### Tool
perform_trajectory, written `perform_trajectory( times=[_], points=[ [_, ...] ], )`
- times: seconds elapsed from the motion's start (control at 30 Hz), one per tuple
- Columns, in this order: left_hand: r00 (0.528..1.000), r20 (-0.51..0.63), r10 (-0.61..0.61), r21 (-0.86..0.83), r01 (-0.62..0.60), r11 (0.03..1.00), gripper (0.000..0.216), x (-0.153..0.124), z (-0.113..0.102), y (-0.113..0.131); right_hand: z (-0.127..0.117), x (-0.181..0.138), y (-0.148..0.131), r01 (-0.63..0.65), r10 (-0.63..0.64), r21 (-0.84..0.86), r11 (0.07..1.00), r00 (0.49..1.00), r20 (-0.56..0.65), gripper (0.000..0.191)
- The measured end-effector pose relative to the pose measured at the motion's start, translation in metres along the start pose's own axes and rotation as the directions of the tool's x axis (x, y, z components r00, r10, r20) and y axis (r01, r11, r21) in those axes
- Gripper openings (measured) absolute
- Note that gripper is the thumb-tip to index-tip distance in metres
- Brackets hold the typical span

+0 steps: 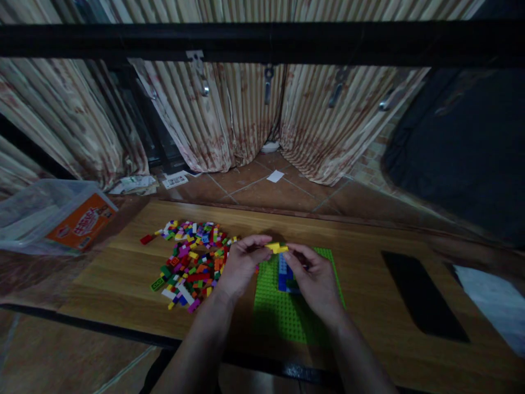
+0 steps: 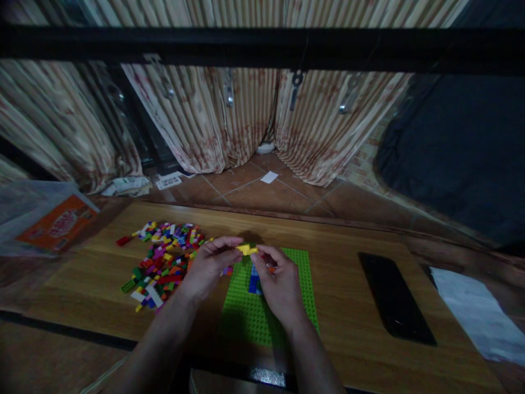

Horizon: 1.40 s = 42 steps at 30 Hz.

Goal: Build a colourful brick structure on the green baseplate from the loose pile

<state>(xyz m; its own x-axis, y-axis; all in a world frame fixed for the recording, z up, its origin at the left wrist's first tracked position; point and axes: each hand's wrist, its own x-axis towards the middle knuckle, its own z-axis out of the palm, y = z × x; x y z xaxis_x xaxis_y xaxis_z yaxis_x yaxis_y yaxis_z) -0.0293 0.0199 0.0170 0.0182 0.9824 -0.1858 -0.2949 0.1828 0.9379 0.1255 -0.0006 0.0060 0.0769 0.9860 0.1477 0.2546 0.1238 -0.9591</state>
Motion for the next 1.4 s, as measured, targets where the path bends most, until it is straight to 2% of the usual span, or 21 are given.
perform_trajectory(
  times=[0.1,0.23,0.3,0.43,0.57,0.7,0.8,0.87,1.0,1.3,1.4],
  points=[
    [0.999,0.044,-0.02,-0.079,0.024,0.997,0.027,-0.003,0.011,-0.008,0.002,0.001,-0.001,-0.025,0.029,0.107,0.994,0.999,-0.038,0.028],
    [0.994,0.107,-0.007,0.031,0.004,0.999,0.027,-0.003,0.013,-0.013,0.002,0.002,-0.003,-0.05,0.064,0.192,0.98,0.996,-0.064,0.025],
    [0.992,0.123,-0.023,0.036,0.018,0.999,0.028,-0.003,0.013,-0.013,0.001,0.002,-0.004,-0.052,0.065,0.198,0.979,0.996,-0.062,0.025],
    [0.976,0.147,-0.158,-0.114,0.175,0.978,0.03,-0.006,0.014,-0.012,-0.003,0.001,-0.005,-0.05,0.057,0.207,0.977,0.998,-0.026,0.028],
    [0.962,0.155,-0.223,-0.197,0.251,0.948,0.032,-0.007,0.015,-0.012,-0.019,0.005,-0.001,-0.095,0.103,0.119,0.988,0.993,-0.063,0.035],
    [0.975,0.084,-0.207,-0.206,0.22,0.953,0.03,-0.004,0.012,-0.01,-0.044,0.012,0.012,-0.013,-0.001,-0.075,0.997,0.983,-0.185,0.036],
    [0.982,0.025,-0.188,-0.181,0.19,0.965,0.029,-0.002,0.011,-0.009,-0.056,0.014,0.022,0.033,-0.071,-0.233,0.972,0.985,-0.156,0.036],
    [0.983,0.002,-0.181,-0.154,0.179,0.972,0.029,-0.001,0.011,-0.01,-0.057,0.014,0.025,0.013,-0.051,-0.295,0.955,0.991,-0.12,0.036],
    [0.984,0.002,-0.18,-0.104,0.179,0.978,0.028,0.0,0.012,-0.012,-0.05,0.013,0.022,-0.051,0.021,-0.33,0.943,0.995,-0.095,0.04],
    [0.982,-0.004,-0.188,-0.044,0.187,0.981,0.027,0.001,0.012,-0.012,-0.043,0.017,0.026,0.036,-0.038,-0.325,0.945,0.999,0.002,0.035],
    [0.981,-0.008,-0.193,-0.022,0.193,0.981,0.028,0.001,0.013,-0.012,-0.039,0.017,0.027,0.028,-0.027,-0.278,0.96,1.0,0.01,0.034]
  ],
)
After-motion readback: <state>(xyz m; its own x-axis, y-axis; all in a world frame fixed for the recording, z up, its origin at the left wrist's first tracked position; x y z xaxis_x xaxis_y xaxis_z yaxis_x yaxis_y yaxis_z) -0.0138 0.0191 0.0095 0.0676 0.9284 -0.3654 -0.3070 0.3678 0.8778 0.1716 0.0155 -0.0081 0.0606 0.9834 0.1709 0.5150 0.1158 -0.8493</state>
